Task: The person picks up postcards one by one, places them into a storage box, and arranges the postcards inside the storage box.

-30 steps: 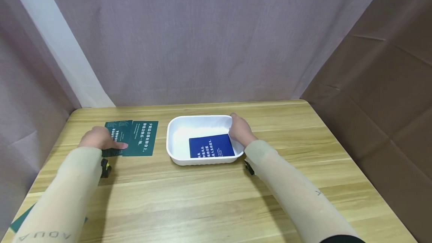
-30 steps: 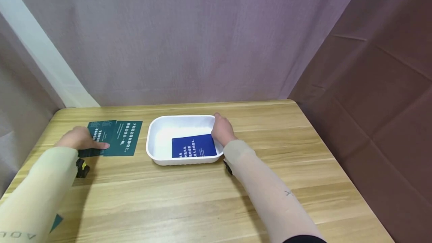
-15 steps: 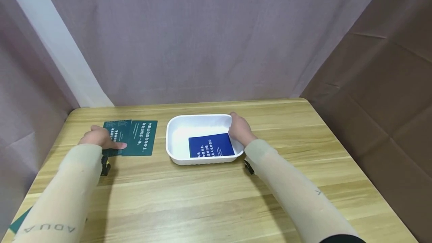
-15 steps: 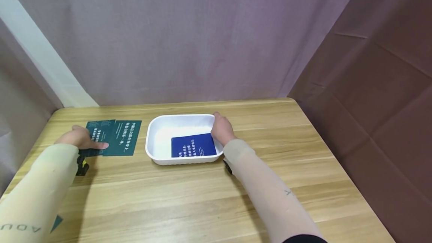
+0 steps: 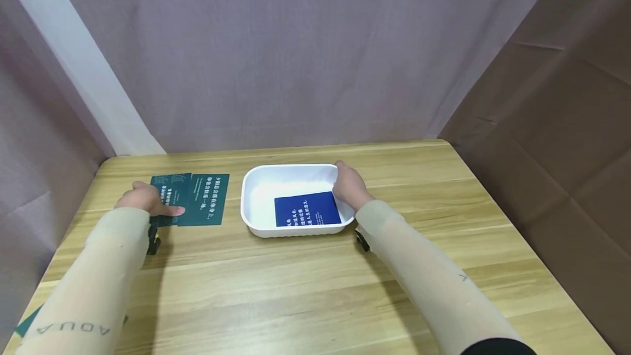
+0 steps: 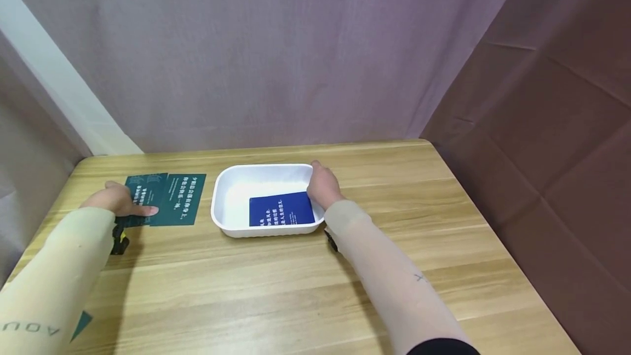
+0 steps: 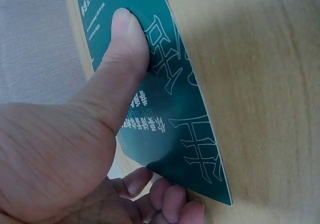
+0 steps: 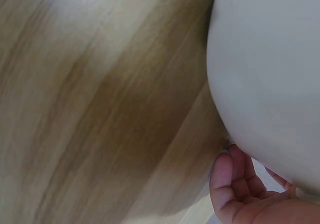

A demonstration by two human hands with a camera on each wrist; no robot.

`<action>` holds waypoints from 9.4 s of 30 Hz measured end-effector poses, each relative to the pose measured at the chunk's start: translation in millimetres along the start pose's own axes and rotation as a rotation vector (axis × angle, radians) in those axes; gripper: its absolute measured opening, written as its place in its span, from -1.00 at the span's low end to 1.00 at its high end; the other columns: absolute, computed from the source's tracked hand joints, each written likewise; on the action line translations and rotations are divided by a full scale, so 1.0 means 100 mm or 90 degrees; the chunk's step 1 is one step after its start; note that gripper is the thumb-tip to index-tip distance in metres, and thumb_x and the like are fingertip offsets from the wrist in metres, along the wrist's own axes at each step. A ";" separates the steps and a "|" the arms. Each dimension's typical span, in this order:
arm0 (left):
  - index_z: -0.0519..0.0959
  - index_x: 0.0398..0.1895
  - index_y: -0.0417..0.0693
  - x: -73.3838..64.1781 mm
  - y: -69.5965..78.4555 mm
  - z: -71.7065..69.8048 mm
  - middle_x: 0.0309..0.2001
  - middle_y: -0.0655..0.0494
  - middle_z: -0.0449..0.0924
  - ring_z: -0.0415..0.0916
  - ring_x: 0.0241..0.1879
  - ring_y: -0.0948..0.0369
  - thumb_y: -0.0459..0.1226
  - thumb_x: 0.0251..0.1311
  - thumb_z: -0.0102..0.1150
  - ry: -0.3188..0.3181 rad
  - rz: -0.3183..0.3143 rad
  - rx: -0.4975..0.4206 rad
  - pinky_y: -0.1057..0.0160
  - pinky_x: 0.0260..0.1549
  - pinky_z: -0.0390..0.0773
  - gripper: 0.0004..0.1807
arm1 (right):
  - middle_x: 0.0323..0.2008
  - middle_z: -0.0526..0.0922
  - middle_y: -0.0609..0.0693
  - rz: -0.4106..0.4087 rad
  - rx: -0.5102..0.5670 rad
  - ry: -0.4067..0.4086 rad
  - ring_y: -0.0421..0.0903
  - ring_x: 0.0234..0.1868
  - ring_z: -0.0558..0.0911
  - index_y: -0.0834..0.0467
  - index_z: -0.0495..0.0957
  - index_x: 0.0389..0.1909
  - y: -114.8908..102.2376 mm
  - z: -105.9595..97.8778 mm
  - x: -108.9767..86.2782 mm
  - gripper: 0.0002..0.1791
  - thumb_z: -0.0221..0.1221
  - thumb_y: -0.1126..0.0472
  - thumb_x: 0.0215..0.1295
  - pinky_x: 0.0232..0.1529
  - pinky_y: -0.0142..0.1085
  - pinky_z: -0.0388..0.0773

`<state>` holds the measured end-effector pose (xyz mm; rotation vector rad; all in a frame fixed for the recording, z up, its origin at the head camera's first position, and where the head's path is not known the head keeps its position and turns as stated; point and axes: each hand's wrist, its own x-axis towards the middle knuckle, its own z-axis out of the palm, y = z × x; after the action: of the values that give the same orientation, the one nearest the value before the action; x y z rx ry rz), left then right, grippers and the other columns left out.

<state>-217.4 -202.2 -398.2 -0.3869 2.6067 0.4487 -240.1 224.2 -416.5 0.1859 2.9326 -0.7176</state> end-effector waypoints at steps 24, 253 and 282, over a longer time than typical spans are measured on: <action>-0.45 0.27 -0.72 -0.01 -0.08 0.04 0.12 -0.80 0.06 0.15 0.17 -0.47 0.28 -0.06 0.32 0.014 0.002 -0.007 -0.28 0.11 0.35 0.50 | 0.20 0.44 0.26 0.012 0.009 -0.012 0.19 0.15 0.47 0.16 0.07 0.47 -0.02 0.01 -0.05 -0.22 0.00 0.53 0.20 0.08 0.05 0.53; 0.37 0.09 -0.63 -0.12 0.72 0.21 -0.07 -0.53 0.30 0.28 -0.08 -0.27 0.27 0.07 0.21 0.041 0.191 0.053 -0.24 -0.09 0.47 0.03 | 0.26 0.37 0.28 0.026 0.000 -0.016 0.20 0.19 0.44 0.16 0.02 0.49 0.02 -0.08 -0.06 -0.18 0.08 0.47 0.21 0.15 0.02 0.48; 0.48 -0.08 -0.62 -0.09 0.66 0.24 -0.17 -0.37 0.50 0.44 -0.29 -0.07 0.18 -0.07 0.41 0.028 0.197 0.095 -0.08 -0.15 0.57 -0.08 | 0.22 0.40 0.30 0.011 0.003 -0.014 0.20 0.15 0.47 0.18 0.03 0.48 -0.02 -0.05 -0.09 -0.19 0.09 0.47 0.22 0.10 0.00 0.52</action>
<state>-223.1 -131.4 -398.3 0.0601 2.7310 0.3444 -232.1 223.3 -410.2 0.2014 2.9052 -0.7193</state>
